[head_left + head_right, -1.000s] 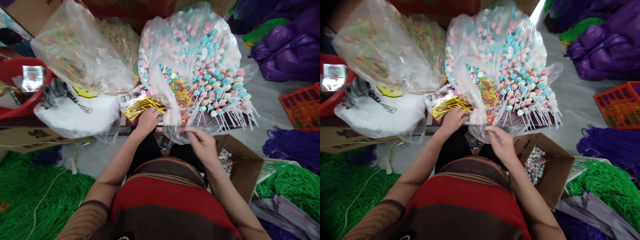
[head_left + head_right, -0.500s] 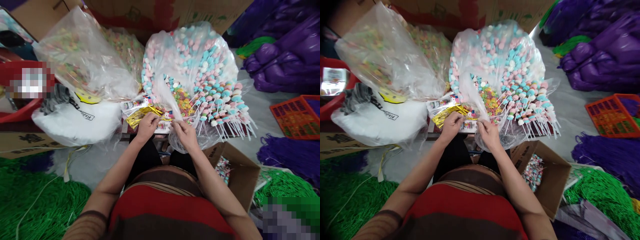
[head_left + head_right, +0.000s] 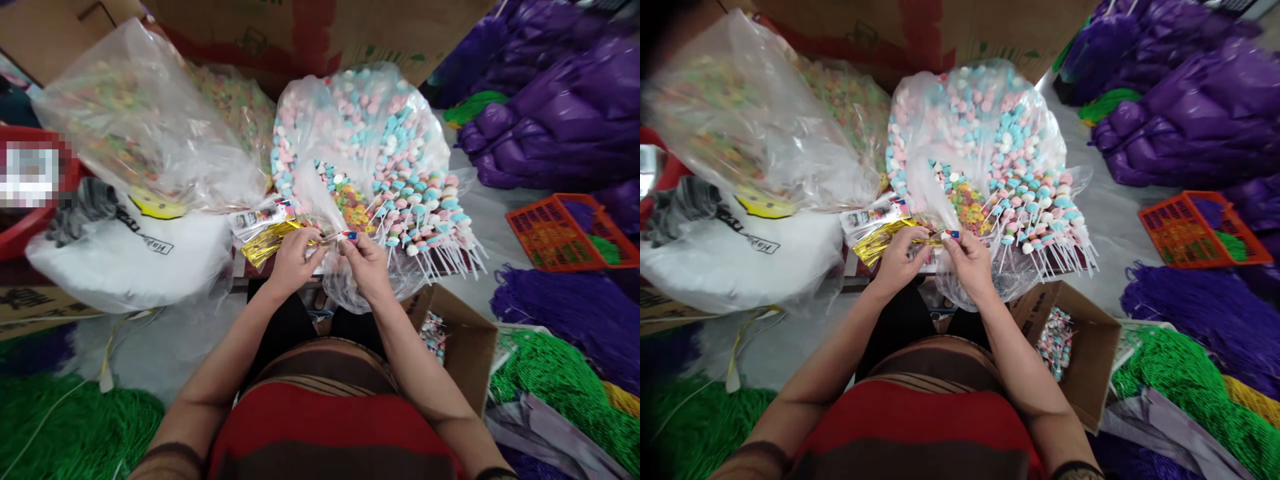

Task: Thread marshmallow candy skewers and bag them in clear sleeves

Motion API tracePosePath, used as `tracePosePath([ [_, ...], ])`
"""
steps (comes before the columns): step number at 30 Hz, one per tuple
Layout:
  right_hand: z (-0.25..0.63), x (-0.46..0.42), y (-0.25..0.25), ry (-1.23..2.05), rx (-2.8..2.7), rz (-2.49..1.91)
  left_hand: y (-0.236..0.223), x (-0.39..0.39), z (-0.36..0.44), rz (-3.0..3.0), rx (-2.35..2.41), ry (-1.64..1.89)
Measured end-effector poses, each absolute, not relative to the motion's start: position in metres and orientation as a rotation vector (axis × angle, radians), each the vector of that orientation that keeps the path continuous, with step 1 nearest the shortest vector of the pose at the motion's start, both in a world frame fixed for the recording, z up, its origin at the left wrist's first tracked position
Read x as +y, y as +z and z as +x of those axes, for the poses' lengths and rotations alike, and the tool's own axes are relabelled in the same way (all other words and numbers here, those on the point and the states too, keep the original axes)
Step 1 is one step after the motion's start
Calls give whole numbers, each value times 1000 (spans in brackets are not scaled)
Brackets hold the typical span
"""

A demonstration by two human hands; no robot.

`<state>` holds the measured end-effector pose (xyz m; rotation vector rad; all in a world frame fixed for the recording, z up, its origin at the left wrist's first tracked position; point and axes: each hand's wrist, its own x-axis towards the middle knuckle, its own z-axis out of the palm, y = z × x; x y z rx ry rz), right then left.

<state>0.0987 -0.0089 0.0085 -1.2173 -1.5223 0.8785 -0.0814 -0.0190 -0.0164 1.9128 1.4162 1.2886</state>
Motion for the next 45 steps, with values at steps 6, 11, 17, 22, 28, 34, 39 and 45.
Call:
tracePosePath([
  [6,104,-19,19,1032,-1492,-1149,9,-21,-81,1464,1136,1024],
  [11,109,-26,20,1076,-1489,-1109,26,-23,-79,1354,947,946],
  [17,126,-37,26,1019,-1553,-1144,32,-27,-74,1307,981,888],
  [22,139,-43,32,1038,-1551,-1106,33,-35,-65,1501,1044,851],
  [28,135,-57,22,1050,-1355,-1272,32,-43,-47,1730,1108,864],
  [34,139,-60,13,1117,-1198,-1278,24,-49,-43,1448,858,773],
  [39,142,-55,9,1152,-1182,-1211,18,-45,-53,1501,1008,779],
  [45,136,-50,5,1012,-1193,-1365,11,-43,-53,1591,1113,745],
])
